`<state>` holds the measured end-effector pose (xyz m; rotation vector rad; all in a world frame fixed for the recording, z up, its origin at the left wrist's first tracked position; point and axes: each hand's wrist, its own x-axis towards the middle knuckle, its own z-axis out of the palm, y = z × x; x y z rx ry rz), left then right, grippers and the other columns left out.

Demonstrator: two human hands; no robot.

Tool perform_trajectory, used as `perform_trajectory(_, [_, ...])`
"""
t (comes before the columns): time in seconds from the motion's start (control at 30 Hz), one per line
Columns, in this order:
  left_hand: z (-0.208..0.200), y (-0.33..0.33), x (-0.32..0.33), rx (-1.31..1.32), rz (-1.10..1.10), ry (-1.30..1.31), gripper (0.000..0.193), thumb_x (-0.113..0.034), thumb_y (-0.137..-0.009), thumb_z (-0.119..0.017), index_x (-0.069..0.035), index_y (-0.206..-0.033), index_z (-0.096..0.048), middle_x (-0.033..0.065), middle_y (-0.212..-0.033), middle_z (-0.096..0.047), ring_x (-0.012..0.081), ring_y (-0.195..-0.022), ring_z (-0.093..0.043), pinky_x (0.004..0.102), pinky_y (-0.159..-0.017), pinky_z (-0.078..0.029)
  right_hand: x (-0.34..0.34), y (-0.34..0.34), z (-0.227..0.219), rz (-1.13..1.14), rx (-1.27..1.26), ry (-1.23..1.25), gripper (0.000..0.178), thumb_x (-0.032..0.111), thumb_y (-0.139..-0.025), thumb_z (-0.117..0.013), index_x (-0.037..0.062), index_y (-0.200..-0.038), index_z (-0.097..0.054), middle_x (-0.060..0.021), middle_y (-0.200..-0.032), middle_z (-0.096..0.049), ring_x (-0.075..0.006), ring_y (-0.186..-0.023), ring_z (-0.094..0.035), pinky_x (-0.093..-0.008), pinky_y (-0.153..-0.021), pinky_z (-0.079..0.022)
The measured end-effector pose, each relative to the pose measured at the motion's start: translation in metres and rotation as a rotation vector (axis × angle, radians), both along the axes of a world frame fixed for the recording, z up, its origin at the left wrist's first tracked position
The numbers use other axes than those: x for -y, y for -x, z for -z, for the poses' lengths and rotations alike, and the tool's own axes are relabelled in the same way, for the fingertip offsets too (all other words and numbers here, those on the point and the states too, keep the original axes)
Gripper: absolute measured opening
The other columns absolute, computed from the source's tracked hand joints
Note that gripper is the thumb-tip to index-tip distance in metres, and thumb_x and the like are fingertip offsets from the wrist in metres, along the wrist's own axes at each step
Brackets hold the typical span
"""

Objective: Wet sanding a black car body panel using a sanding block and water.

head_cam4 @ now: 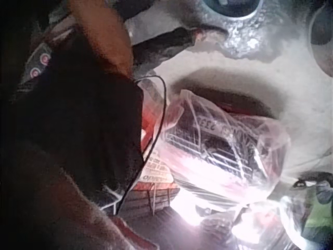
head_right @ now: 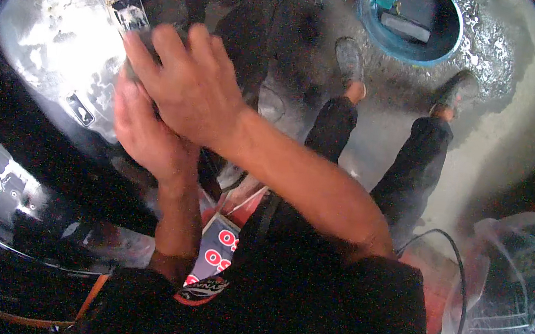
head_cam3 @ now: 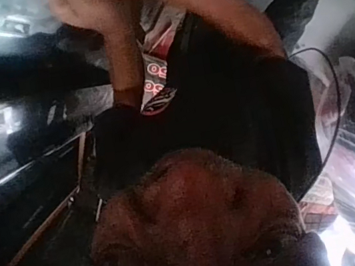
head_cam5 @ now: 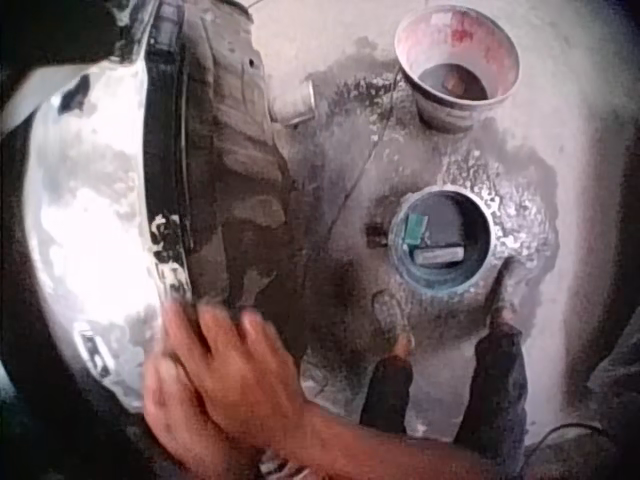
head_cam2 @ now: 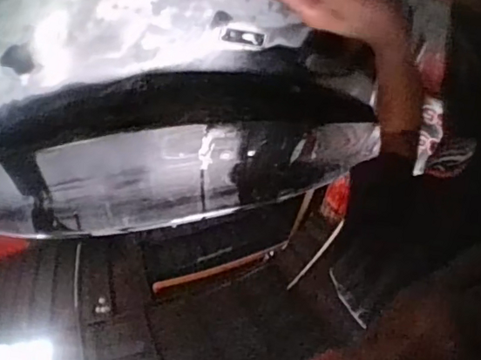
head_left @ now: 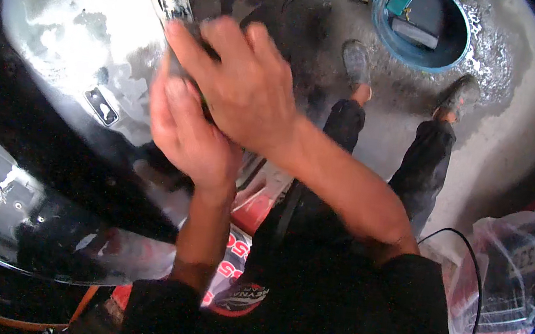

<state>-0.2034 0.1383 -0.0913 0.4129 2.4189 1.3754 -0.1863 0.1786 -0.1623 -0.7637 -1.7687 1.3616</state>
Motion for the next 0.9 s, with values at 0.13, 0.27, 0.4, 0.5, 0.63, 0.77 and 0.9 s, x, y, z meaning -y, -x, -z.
perform_trajectory(0.13, [-0.002,0.002,0.006,-0.048,-0.032,0.058,0.046,-0.016,-0.111,-0.037,0.007,-0.15,-0.045,0.0173,-0.127,-0.065,0.0246,-0.111,-0.067,0.0393,-0.095,-0.056,-0.003,-0.004,-0.005,-0.03,0.023,0.007,0.05,0.024,-0.085,-0.07,0.0151,-0.135,-0.068,-0.0036,-0.101,-0.059,-0.0254,-0.081,-0.053,-0.0339,-0.07,-0.048])
perform_trajectory(0.27, [-0.005,0.006,0.0,0.035,-0.017,0.035,0.049,-0.021,-0.113,-0.039,0.008,-0.153,-0.043,0.016,-0.124,-0.066,0.0228,-0.107,-0.068,0.0381,-0.094,-0.056,-0.013,-0.001,-0.009,-0.033,0.061,0.041,0.051,0.022,-0.085,-0.07,0.0159,-0.135,-0.068,-0.0041,-0.101,-0.059,-0.0259,-0.081,-0.052,-0.0333,-0.071,-0.048])
perform_trajectory(0.4, [0.001,0.01,-0.009,-0.12,-0.042,0.087,0.046,-0.019,-0.112,-0.041,0.01,-0.146,-0.052,0.0044,-0.107,-0.064,0.0091,-0.092,-0.059,0.0255,-0.08,-0.048,-0.009,-0.004,-0.009,-0.032,0.035,0.062,0.051,0.023,-0.085,-0.07,0.0151,-0.135,-0.067,-0.0044,-0.099,-0.057,-0.0267,-0.082,-0.052,-0.035,-0.07,-0.048])
perform_trajectory(0.5, [-0.01,0.008,-0.007,-0.097,-0.011,0.213,0.046,-0.019,-0.113,-0.039,0.008,-0.15,-0.047,0.0167,-0.129,-0.065,0.0229,-0.112,-0.067,0.0367,-0.097,-0.054,-0.015,0.0,-0.011,-0.037,0.042,0.071,0.051,0.024,-0.085,-0.07,0.0152,-0.135,-0.068,-0.0039,-0.101,-0.058,-0.0261,-0.082,-0.053,-0.0345,-0.07,-0.048])
perform_trajectory(0.63, [0.002,0.002,-0.019,0.038,-0.099,-0.012,0.046,-0.015,-0.111,-0.041,0.011,-0.147,-0.051,0.0031,-0.106,-0.063,0.007,-0.091,-0.055,0.0233,-0.079,-0.045,-0.017,0.003,-0.003,-0.013,0.038,0.064,0.048,0.026,-0.087,-0.068,0.0141,-0.134,-0.069,-0.0042,-0.103,-0.06,-0.0252,-0.081,-0.053,-0.0338,-0.068,-0.048])
perform_trajectory(0.77, [0.011,0.016,-0.019,-0.089,-0.072,0.084,0.044,-0.015,-0.111,-0.04,0.01,-0.146,-0.052,0.0063,-0.11,-0.065,0.0102,-0.095,-0.058,0.0255,-0.083,-0.048,-0.022,0.015,0.003,0.002,0.046,0.023,0.046,0.027,-0.089,-0.067,0.0114,-0.132,-0.07,-0.0048,-0.103,-0.061,-0.0252,-0.079,-0.053,-0.0345,-0.07,-0.048])
perform_trajectory(0.9, [-0.005,0.008,-0.019,-0.076,-0.026,0.124,0.044,-0.017,-0.111,-0.041,0.007,-0.146,-0.054,0.0086,-0.115,-0.067,0.013,-0.097,-0.061,0.0293,-0.086,-0.05,-0.014,0.003,-0.011,-0.018,0.034,0.073,0.045,0.027,-0.089,-0.066,0.0116,-0.131,-0.07,-0.0054,-0.102,-0.06,-0.0253,-0.078,-0.052,-0.0351,-0.068,-0.047])
